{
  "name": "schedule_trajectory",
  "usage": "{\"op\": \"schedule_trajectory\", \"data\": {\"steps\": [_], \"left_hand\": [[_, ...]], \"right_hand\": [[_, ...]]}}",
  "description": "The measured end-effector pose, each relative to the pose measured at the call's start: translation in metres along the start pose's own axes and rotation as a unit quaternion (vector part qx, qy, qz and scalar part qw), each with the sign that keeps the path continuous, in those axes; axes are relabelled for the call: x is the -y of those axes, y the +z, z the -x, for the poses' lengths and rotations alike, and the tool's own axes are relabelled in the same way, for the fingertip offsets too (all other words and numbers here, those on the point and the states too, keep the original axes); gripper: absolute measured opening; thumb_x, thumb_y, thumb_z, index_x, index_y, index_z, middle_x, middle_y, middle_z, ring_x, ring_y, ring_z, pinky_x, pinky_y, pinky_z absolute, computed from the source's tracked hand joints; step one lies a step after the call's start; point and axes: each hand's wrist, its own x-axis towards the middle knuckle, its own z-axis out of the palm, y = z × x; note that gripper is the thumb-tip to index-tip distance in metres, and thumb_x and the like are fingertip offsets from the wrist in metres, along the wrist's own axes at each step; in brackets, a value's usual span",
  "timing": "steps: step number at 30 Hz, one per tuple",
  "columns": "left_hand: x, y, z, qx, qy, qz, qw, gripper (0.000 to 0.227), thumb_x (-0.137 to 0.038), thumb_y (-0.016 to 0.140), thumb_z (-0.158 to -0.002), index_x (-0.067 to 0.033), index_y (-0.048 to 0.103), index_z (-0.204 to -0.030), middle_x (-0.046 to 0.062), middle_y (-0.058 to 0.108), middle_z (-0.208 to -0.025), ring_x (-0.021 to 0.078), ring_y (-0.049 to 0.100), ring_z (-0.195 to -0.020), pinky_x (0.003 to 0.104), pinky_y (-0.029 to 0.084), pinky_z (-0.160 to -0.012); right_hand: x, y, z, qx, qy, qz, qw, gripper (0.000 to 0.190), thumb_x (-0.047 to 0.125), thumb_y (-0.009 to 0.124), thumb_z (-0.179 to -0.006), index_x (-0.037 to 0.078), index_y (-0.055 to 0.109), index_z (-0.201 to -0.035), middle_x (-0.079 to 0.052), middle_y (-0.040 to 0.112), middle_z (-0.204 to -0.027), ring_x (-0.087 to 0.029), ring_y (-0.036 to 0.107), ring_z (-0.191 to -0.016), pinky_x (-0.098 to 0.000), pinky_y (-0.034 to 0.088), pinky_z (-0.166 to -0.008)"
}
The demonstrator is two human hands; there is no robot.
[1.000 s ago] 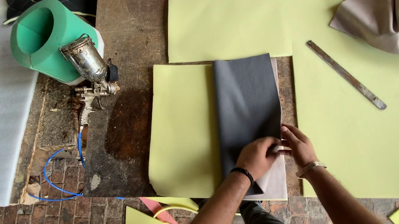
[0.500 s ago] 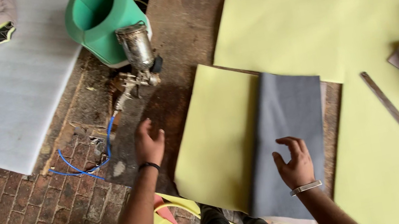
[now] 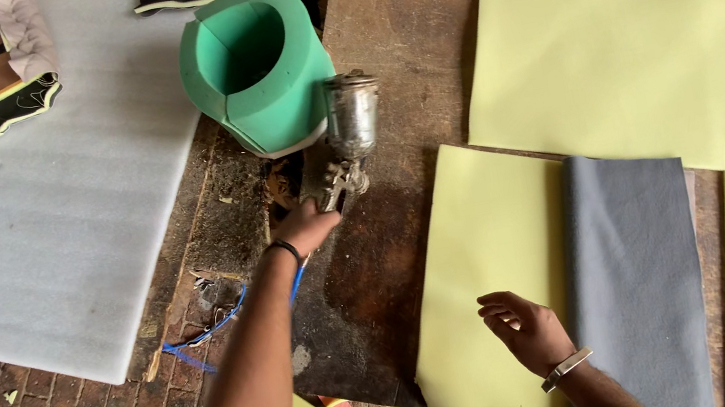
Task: The person places a folded piece of light brown fabric on a yellow foam sheet, smooths it, and uses a metal straight edge to press the edges. They then use a spray gun to apply adhesive to the foam, place the fabric on top, and repeat the process with additional layers. The person also cuts the foam sheet with a knife and stacks the assembled pieces.
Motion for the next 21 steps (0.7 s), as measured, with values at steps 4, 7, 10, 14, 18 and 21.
{"op": "schedule_trajectory", "data": {"steps": [4, 7, 10, 14, 18, 21], "left_hand": [[-0.014, 0.038, -0.004, -0.042, 0.023, -0.015, 0.999, 0.064, -0.024, 0.053, -0.099, -0.0100, 0.026, -0.156, 0.016, 0.071, -0.114, 0.0336, 0.071, -0.085, 0.045, 0.058, -0.067], [-0.010, 0.077, 0.018, -0.201, 0.141, 0.009, 0.969, 0.051, -0.022, 0.057, -0.100, 0.0030, 0.040, -0.141, 0.021, 0.069, -0.111, 0.0276, 0.072, -0.083, 0.037, 0.060, -0.063], [-0.014, 0.116, 0.053, -0.250, 0.125, 0.016, 0.960, 0.044, -0.015, 0.059, -0.098, 0.0027, 0.044, -0.135, 0.021, 0.070, -0.106, 0.0287, 0.074, -0.079, 0.038, 0.063, -0.061], [-0.035, 0.183, 0.118, -0.337, 0.230, 0.060, 0.911, 0.035, -0.010, 0.066, -0.091, 0.0004, 0.053, -0.121, 0.020, 0.069, -0.107, 0.0336, 0.072, -0.090, 0.045, 0.060, -0.070], [-0.080, 0.242, 0.178, -0.300, 0.274, 0.196, 0.892, 0.044, -0.011, 0.070, -0.091, 0.0022, 0.051, -0.129, 0.023, 0.065, -0.112, 0.0405, 0.068, -0.100, 0.048, 0.056, -0.080], [-0.111, 0.273, 0.198, -0.278, 0.295, 0.214, 0.889, 0.063, -0.011, 0.072, -0.089, 0.0041, 0.037, -0.141, 0.023, 0.065, -0.114, 0.0406, 0.069, -0.098, 0.046, 0.057, -0.079]], "right_hand": [[0.025, 0.012, -0.023, 0.039, 0.027, 0.046, 0.998, 0.025, 0.021, 0.067, -0.095, 0.017, 0.072, -0.120, -0.001, 0.080, -0.113, -0.015, 0.078, -0.104, -0.0316, 0.064, -0.092], [0.051, 0.018, -0.033, 0.039, -0.010, 0.007, 0.999, 0.028, 0.021, 0.068, -0.094, 0.011, 0.073, -0.120, -0.005, 0.079, -0.116, -0.018, 0.078, -0.106, -0.0344, 0.064, -0.095], [0.080, 0.018, -0.046, -0.002, -0.023, -0.046, 0.999, 0.039, 0.025, 0.070, -0.092, 0.012, 0.067, -0.129, -0.006, 0.075, -0.126, -0.021, 0.074, -0.115, -0.0380, 0.061, -0.096], [0.101, 0.015, -0.051, 0.014, -0.039, -0.197, 0.980, 0.075, 0.024, 0.079, -0.087, 0.010, 0.038, -0.149, -0.014, 0.067, -0.132, -0.024, 0.063, -0.124, -0.0385, 0.054, -0.100], [0.094, -0.001, -0.040, -0.018, 0.005, -0.225, 0.974, 0.080, 0.017, 0.079, -0.086, 0.010, 0.031, -0.150, -0.015, 0.072, -0.122, -0.022, 0.068, -0.112, -0.0357, 0.055, -0.096], [0.070, -0.030, -0.026, -0.079, -0.048, -0.248, 0.964, 0.076, 0.007, 0.074, -0.090, 0.009, 0.031, -0.152, -0.014, 0.072, -0.118, -0.021, 0.069, -0.108, -0.0352, 0.057, -0.093]]}}
